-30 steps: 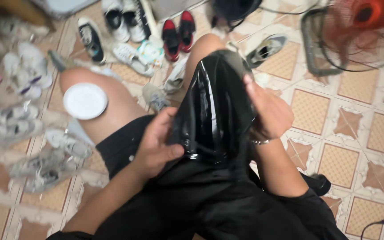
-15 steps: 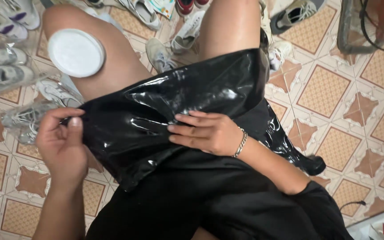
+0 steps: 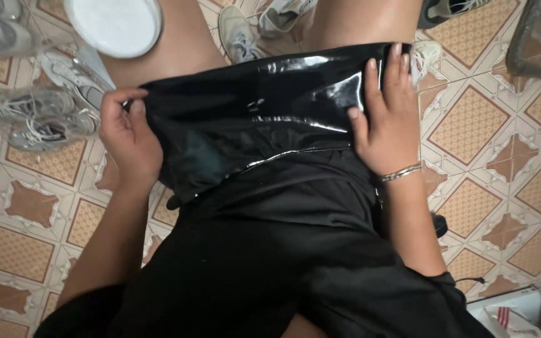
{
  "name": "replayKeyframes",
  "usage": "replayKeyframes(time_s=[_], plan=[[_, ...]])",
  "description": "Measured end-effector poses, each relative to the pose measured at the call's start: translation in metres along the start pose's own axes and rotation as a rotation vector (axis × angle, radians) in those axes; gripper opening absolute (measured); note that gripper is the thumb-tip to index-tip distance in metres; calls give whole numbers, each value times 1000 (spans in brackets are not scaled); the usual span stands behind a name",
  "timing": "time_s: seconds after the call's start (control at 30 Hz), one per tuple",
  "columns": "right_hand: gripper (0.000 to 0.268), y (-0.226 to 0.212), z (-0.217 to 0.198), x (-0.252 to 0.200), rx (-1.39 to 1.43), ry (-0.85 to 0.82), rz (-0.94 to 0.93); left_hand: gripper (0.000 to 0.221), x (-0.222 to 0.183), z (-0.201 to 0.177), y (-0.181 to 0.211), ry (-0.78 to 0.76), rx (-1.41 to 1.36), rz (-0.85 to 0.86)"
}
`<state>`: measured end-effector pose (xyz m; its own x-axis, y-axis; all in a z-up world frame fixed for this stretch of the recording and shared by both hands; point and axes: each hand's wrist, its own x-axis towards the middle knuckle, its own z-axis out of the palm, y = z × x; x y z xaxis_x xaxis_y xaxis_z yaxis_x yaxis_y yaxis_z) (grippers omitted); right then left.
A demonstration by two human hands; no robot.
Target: The person is polishing and cleaning a pair of tall black shiny boots and then prepares white platform boots.
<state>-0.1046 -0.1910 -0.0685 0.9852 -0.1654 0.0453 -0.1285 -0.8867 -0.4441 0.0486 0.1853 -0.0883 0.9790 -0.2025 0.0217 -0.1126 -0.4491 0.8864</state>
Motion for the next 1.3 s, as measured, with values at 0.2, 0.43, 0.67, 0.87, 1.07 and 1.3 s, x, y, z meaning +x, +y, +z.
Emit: replayKeyframes(time_s=[0.2, 0.43, 0.67, 0.87, 1.07, 1.3], plan=[[56, 5, 1, -22, 51, -239, -66, 14, 2, -7, -17, -14, -151, 0], [36, 42, -1, -38, 269, -106, -178, 11, 0, -6, -18, -49, -157, 18], [58, 31, 24, -34, 394, -1, 57, 8, 3, -12, -30, -72, -162, 35], [42, 46, 25, -53, 543, 1, -68, 10, 9, -6, 3, -63, -159, 4], [35, 25, 27, -25, 764, 223, 294, 11, 10, -4, 6, -64, -191, -30], [20, 50, 32, -42, 683, 75, 18, 9, 14, -9, -3, -90, -113, 42]])
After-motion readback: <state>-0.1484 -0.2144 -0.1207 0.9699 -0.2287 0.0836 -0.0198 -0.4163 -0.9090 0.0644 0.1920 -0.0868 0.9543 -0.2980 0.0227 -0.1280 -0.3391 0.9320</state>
